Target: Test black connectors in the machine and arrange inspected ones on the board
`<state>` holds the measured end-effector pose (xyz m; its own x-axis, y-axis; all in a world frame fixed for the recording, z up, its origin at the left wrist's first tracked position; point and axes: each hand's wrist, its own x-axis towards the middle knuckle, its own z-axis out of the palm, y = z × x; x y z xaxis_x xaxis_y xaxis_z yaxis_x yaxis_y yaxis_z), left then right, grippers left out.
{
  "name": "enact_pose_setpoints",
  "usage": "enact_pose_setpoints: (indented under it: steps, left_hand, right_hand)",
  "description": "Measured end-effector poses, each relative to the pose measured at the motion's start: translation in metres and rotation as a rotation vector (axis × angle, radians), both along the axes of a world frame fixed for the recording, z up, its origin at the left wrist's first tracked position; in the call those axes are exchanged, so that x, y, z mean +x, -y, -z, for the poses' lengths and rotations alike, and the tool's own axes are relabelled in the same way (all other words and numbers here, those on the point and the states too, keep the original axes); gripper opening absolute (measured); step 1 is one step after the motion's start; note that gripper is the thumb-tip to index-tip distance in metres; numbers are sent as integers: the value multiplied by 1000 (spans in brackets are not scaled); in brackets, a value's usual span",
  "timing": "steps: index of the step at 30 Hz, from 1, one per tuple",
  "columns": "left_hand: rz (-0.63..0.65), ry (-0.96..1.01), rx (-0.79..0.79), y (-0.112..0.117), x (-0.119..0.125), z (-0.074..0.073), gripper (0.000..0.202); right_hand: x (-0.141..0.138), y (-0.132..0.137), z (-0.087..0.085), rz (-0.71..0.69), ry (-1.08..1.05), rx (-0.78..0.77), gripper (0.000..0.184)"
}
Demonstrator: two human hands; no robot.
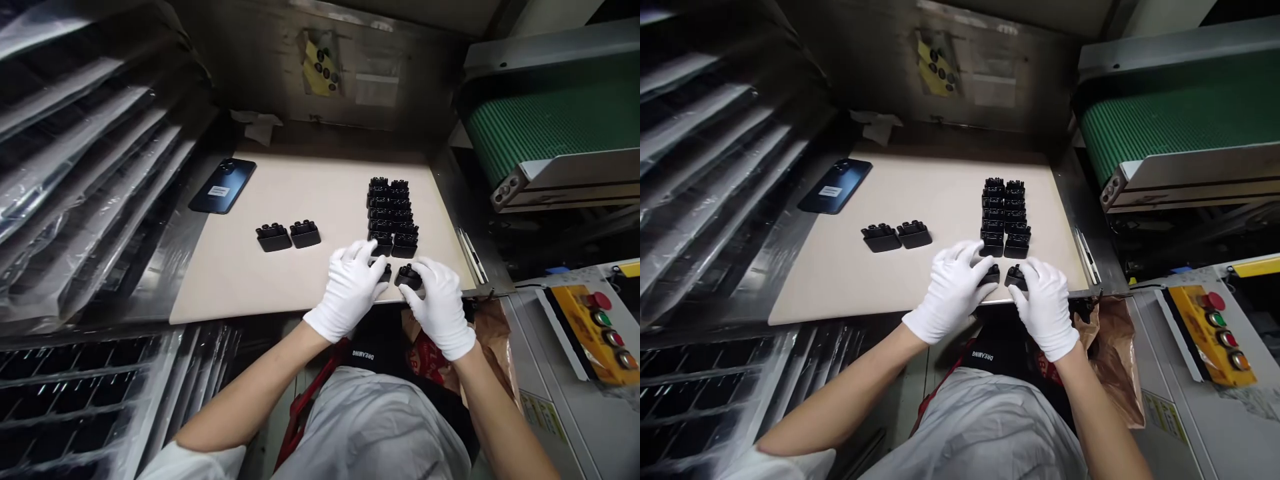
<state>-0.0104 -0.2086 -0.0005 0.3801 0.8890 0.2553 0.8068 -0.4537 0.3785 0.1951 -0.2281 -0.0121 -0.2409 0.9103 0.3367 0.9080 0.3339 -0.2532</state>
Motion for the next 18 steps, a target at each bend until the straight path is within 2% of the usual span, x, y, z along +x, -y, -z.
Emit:
enact_pose_setpoints:
  steps: [2, 4, 7, 8, 10, 13, 15, 17, 18]
  left_hand:
    - [30, 67, -136, 6, -2, 2, 34]
    - [28, 215, -254, 9, -3, 0, 45]
    - [-1, 602, -457, 10, -5, -13, 56]
    - [-13, 769, -589, 12, -5, -19, 52]
    - [-28, 1147, -913, 22, 1, -29, 43]
    - [-32, 1621, -1395, 51, 31, -33, 43]
    - [-141, 1764, -1703, 79, 65, -24, 40]
    - [-409, 1735, -1954, 108, 100, -9, 28]
    - [-537, 1648, -2000, 119, 117, 0, 22]
  right_hand:
    - [2, 2, 7, 9, -179, -50, 33]
    - [4, 2, 9, 67, -365, -112, 37]
    - [9, 6, 0, 147, -714, -244, 53]
    - [13, 11, -5, 171, -878, -289, 56]
    - [27, 28, -12, 205, -1271, -363, 50]
    - [56, 73, -8, 213, -1804, -434, 34]
    - [72, 115, 6, 267, -2033, -469, 29]
    - [80, 159, 24, 404, -2229, -478, 23]
    - [82, 178, 35, 486, -2332, -455, 22]
